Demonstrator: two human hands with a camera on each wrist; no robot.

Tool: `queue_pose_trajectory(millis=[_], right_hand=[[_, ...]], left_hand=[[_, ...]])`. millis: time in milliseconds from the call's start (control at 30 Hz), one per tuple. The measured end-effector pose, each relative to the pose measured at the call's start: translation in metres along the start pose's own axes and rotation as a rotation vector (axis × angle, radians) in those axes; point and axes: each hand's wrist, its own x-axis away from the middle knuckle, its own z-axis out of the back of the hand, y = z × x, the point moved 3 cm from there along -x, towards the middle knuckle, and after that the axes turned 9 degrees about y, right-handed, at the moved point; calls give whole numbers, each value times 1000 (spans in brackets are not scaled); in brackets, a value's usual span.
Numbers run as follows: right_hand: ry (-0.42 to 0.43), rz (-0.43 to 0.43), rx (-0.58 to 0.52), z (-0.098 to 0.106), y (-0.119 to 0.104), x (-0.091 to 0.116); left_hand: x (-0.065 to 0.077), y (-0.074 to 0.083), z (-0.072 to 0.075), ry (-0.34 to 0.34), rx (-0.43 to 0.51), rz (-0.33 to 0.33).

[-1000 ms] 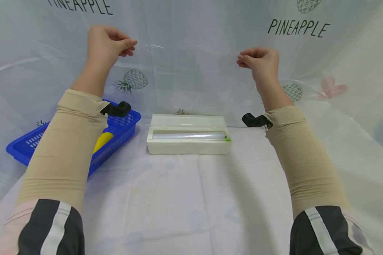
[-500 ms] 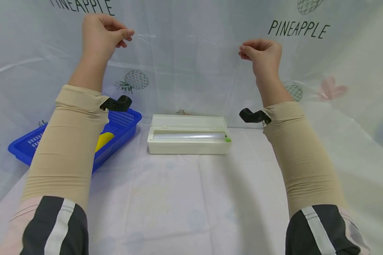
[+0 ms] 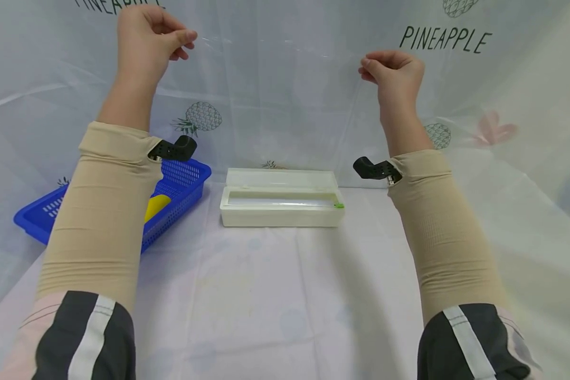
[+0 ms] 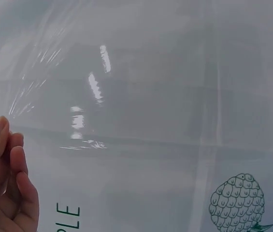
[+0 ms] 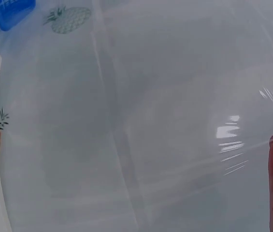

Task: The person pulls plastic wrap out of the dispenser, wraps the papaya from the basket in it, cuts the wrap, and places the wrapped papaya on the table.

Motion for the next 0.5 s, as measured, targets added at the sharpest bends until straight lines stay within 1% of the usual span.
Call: queue_pose_trajectory(millis=[167, 267, 500], right_hand=[[-20, 62, 5, 0, -4, -2], [-27, 81, -4, 0, -6, -3], [-9, 37, -35, 7, -3, 1]], left_hand=[[0, 5, 2, 15, 37, 21], [0, 7, 4, 22, 62, 34], [3, 9, 4, 4, 66, 38]])
